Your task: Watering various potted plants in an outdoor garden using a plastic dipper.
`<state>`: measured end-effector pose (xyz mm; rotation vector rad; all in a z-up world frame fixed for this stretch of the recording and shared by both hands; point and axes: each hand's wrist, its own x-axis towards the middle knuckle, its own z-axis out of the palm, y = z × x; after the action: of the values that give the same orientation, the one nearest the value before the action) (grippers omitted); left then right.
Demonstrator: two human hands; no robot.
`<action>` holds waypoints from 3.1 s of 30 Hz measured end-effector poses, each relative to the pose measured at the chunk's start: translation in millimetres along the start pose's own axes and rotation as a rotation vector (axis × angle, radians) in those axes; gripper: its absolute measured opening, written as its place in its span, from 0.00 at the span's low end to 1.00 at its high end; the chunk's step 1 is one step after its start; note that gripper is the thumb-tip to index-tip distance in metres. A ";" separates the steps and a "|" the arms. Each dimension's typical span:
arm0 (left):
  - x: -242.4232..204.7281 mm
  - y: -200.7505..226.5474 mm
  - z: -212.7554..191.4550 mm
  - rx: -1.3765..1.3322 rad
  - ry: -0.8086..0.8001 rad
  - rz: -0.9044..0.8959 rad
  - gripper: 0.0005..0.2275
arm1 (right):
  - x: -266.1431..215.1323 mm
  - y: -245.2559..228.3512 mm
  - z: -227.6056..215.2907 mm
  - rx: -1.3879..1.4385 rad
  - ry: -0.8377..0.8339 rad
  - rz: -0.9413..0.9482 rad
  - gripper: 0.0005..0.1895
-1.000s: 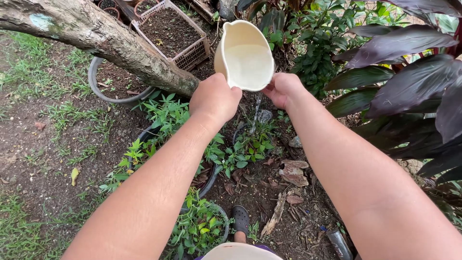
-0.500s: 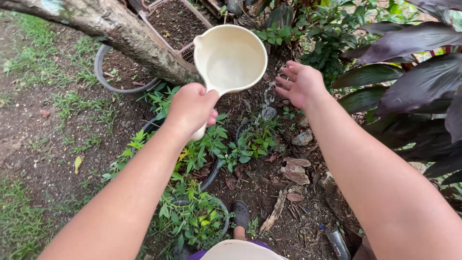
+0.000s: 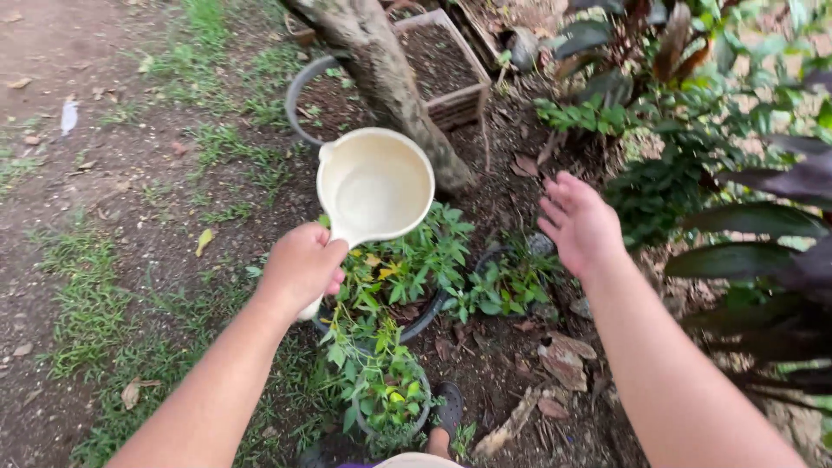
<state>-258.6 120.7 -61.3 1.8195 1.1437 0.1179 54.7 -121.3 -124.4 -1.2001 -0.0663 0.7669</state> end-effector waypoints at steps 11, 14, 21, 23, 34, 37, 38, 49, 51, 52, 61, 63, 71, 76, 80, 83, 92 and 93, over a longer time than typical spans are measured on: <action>-26.7 -176.5 -113.7 -0.175 0.066 -0.146 0.10 | -94.8 96.3 115.0 0.009 0.162 0.065 0.35; -30.5 -204.9 -145.9 -0.162 0.056 -0.152 0.10 | -112.3 119.5 151.2 0.015 0.138 0.061 0.35; -52.9 -255.9 -196.5 -0.227 0.068 -0.209 0.11 | -158.5 156.2 243.1 0.066 -0.011 0.099 0.35; -60.0 -262.8 -204.7 -0.263 0.069 -0.204 0.10 | -173.3 158.5 267.4 0.000 -0.034 0.094 0.35; -114.7 -294.5 -237.7 -0.421 0.132 -0.240 0.10 | -184.6 190.0 342.6 -0.108 -0.150 0.207 0.31; -131.6 -304.9 -247.8 -0.381 0.159 -0.184 0.12 | -188.9 195.9 369.4 -0.098 -0.228 0.200 0.29; -136.5 -313.4 -248.4 -0.400 0.169 -0.213 0.11 | -192.7 200.6 378.0 -0.129 -0.236 0.208 0.29; -165.0 -371.1 -260.2 -0.614 0.318 -0.394 0.10 | -196.8 234.6 449.7 -0.184 -0.380 0.347 0.27; -178.0 -364.1 -269.3 -0.539 0.344 -0.424 0.11 | -195.2 244.1 452.6 -0.148 -0.435 0.351 0.27; -184.4 -364.1 -269.3 -0.552 0.355 -0.446 0.11 | -196.2 246.8 454.1 -0.163 -0.446 0.371 0.27; -187.3 -365.6 -301.6 -0.606 0.464 -0.446 0.11 | -161.1 261.7 502.9 -0.148 -0.425 0.340 0.25; -177.5 -371.3 -310.5 -0.638 0.506 -0.435 0.11 | -150.2 260.9 518.2 -0.178 -0.417 0.284 0.26; -127.0 -369.6 -343.9 -0.634 0.534 -0.456 0.11 | -87.8 256.4 553.7 -0.162 -0.366 0.249 0.29; -74.4 -349.2 -371.6 -0.574 0.525 -0.469 0.12 | -57.7 247.7 591.8 -0.074 -0.372 0.268 0.31; -35.6 -336.1 -394.8 -0.582 0.535 -0.374 0.11 | -40.9 250.0 621.1 -0.034 -0.387 0.286 0.31; -7.4 -320.6 -412.6 -0.572 0.508 -0.371 0.11 | -24.2 251.2 643.2 -0.034 -0.409 0.284 0.31; 48.1 -305.8 -445.5 -0.413 0.451 -0.358 0.12 | 8.7 277.1 679.2 -0.069 -0.382 0.301 0.30; 53.6 -306.2 -448.4 -0.405 0.442 -0.358 0.12 | 12.1 279.9 682.8 -0.061 -0.369 0.307 0.30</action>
<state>-659.1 491.2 -67.2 1.2392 1.6027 0.5221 -371.7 480.6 -99.9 -1.1266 -0.2145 1.2597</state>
